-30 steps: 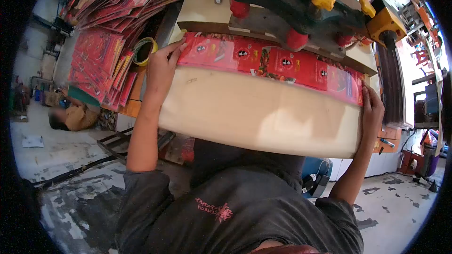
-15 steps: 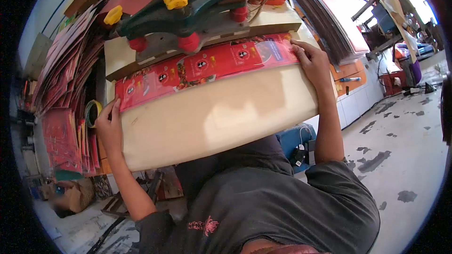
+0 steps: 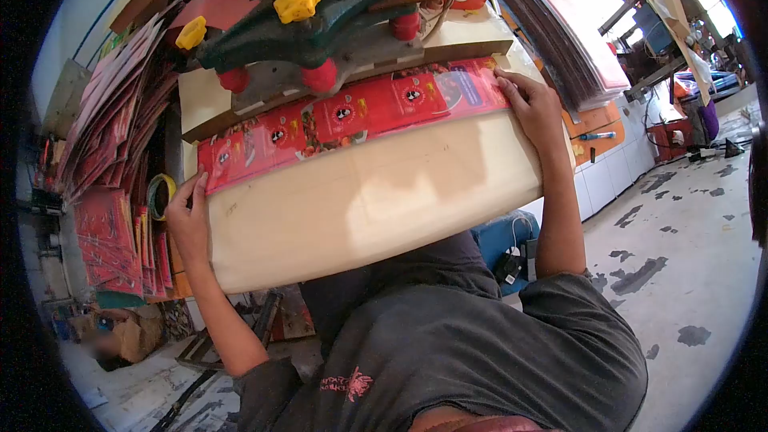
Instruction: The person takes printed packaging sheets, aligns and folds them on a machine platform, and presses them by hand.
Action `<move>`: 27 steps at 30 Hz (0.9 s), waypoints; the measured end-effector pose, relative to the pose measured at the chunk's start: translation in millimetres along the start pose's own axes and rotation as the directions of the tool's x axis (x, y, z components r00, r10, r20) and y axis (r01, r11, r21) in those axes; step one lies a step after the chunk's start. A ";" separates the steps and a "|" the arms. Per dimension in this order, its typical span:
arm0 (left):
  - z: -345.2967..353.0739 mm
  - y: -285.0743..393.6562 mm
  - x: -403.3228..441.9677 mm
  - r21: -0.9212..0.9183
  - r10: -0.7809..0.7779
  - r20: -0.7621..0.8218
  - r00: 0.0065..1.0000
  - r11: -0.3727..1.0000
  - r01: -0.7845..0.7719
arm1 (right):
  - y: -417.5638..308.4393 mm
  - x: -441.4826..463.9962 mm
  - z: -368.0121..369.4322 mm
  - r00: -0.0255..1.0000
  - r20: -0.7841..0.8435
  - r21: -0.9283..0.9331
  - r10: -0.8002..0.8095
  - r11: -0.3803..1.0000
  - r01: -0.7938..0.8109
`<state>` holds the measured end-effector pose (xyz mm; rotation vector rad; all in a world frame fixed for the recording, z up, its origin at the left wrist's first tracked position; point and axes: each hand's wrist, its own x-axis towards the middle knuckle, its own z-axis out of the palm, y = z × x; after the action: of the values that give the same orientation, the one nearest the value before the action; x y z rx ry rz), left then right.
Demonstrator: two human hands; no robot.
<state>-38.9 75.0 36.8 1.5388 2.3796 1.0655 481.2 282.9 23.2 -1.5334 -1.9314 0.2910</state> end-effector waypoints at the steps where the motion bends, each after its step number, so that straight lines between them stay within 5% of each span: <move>1: 0.3 -3.0 0.4 0.005 -0.003 0.003 1.000 1.000 0.003 | -0.1 0.2 0.2 1.000 -0.002 0.001 -0.001 1.000 0.001; 27: -0.4 1.7 -0.6 -0.028 -0.005 0.005 1.000 1.000 0.005 | -5.5 -0.8 -1.4 1.000 -0.007 -0.019 0.003 1.000 -0.003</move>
<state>-37.6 74.7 38.0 1.5243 2.3534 1.0881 477.9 280.3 27.0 -1.5475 -1.9318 0.2682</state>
